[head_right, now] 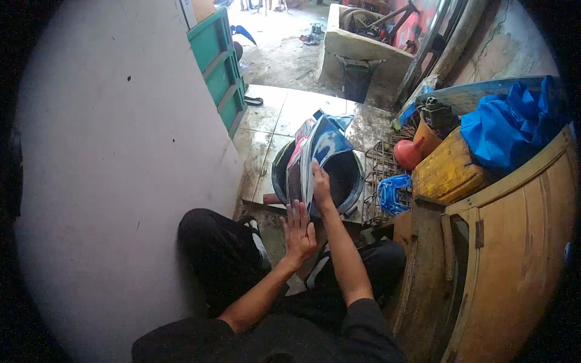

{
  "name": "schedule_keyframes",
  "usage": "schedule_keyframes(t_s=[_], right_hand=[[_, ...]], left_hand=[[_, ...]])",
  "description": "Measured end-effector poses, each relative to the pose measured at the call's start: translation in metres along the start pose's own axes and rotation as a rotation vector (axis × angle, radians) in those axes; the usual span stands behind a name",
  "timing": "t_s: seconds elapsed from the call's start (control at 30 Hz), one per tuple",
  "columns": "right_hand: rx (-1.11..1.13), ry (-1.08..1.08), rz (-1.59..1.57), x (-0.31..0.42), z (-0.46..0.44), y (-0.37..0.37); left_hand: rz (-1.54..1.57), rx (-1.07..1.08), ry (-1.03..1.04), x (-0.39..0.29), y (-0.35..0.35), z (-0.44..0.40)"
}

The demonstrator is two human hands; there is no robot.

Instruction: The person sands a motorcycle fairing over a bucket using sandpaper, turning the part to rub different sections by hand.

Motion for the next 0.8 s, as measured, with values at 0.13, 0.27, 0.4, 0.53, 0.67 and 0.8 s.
schedule_keyframes(t_s=[0.13,0.27,0.4,0.53,0.67,0.8], right_hand=[[0.032,0.025,-0.004,-0.011,-0.007,-0.015],[0.013,-0.005,-0.112,-0.012,-0.007,-0.009],[0.018,0.023,-0.019,-0.024,-0.017,-0.023],[-0.001,0.0,0.047,-0.001,-0.002,-0.008],[-0.041,-0.039,0.09,-0.019,-0.016,-0.021],[0.043,0.058,0.194,-0.009,-0.016,-0.027]], left_hand=[[0.0,-0.075,-0.026,0.007,0.003,-0.061],[0.0,-0.097,-0.075,0.005,-0.004,-0.139],[-0.036,-0.112,-0.007,0.006,0.0,-0.113],[-0.037,-0.099,0.025,-0.002,0.007,0.002],[0.095,-0.071,-0.01,-0.001,0.007,0.015],[0.128,-0.141,-0.069,0.011,0.003,-0.058]])
Point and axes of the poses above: each hand's wrist, its own z-axis away from the middle knuckle, its own y-axis out of the palm, x = y × z, the point moved 2 cm from there along -z, towards the middle knuckle, and after that the axes turned 1 degree about -x, right-handed, at the moved point
